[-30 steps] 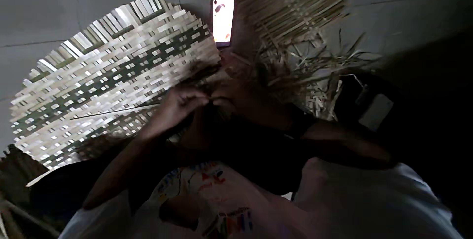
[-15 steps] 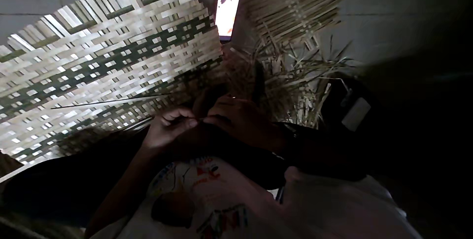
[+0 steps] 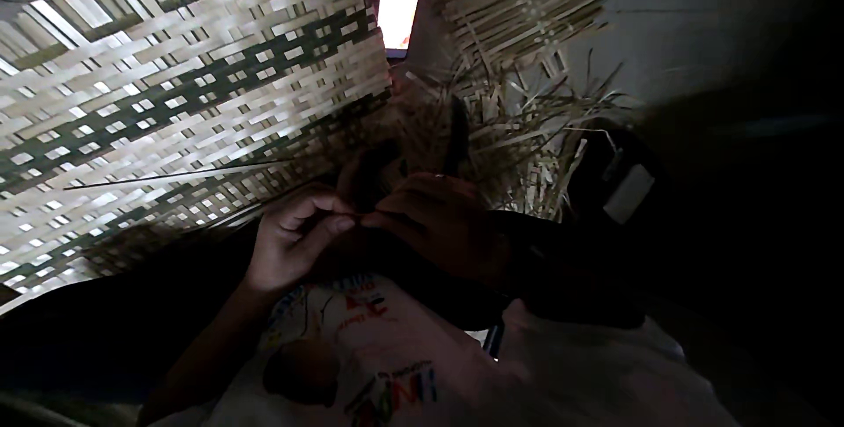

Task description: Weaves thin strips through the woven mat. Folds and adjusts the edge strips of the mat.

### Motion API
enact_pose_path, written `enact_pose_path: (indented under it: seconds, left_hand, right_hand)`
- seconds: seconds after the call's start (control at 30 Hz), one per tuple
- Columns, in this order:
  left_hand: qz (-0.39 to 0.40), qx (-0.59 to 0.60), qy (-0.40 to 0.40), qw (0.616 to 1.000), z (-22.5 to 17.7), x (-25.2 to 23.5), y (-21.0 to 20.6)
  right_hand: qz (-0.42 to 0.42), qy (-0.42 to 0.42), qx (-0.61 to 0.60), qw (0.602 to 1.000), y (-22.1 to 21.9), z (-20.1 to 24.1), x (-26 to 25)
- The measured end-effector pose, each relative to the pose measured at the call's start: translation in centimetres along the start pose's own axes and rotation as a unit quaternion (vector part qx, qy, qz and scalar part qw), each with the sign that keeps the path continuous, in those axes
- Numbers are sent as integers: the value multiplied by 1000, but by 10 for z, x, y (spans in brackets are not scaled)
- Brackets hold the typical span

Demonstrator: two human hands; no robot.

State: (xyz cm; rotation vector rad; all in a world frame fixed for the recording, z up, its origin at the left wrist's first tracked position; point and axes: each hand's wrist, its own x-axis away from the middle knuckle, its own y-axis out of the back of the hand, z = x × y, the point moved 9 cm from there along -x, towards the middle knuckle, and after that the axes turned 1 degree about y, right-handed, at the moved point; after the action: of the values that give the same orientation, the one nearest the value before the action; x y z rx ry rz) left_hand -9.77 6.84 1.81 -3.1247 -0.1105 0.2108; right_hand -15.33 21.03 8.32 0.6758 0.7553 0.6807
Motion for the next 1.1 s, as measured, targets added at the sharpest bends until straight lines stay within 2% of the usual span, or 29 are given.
enact_pose_path:
  seconds: [0.17, 0.37, 0.77, 0.97, 1.1]
  left_hand:
    - [17, -22, -5, 1000, -6, -5, -5]
    - [27, -30, 9, 999, -6, -6, -8]
    - [118, 182, 69, 974, -14, 1, -28]
    - [81, 81, 75, 991, -10, -6, -19]
    - [58, 35, 62, 996, -12, -10, -14]
  right_hand:
    - [-24, -6, -23, 999, 6, -5, 3]
    - [4, -13, -35, 999, 7, -5, 3]
    - [37, 3, -126, 991, 19, 5, 5]
    - [25, -9, -77, 997, 15, -4, 4]
    - [30, -31, -88, 995, 11, -12, 3]
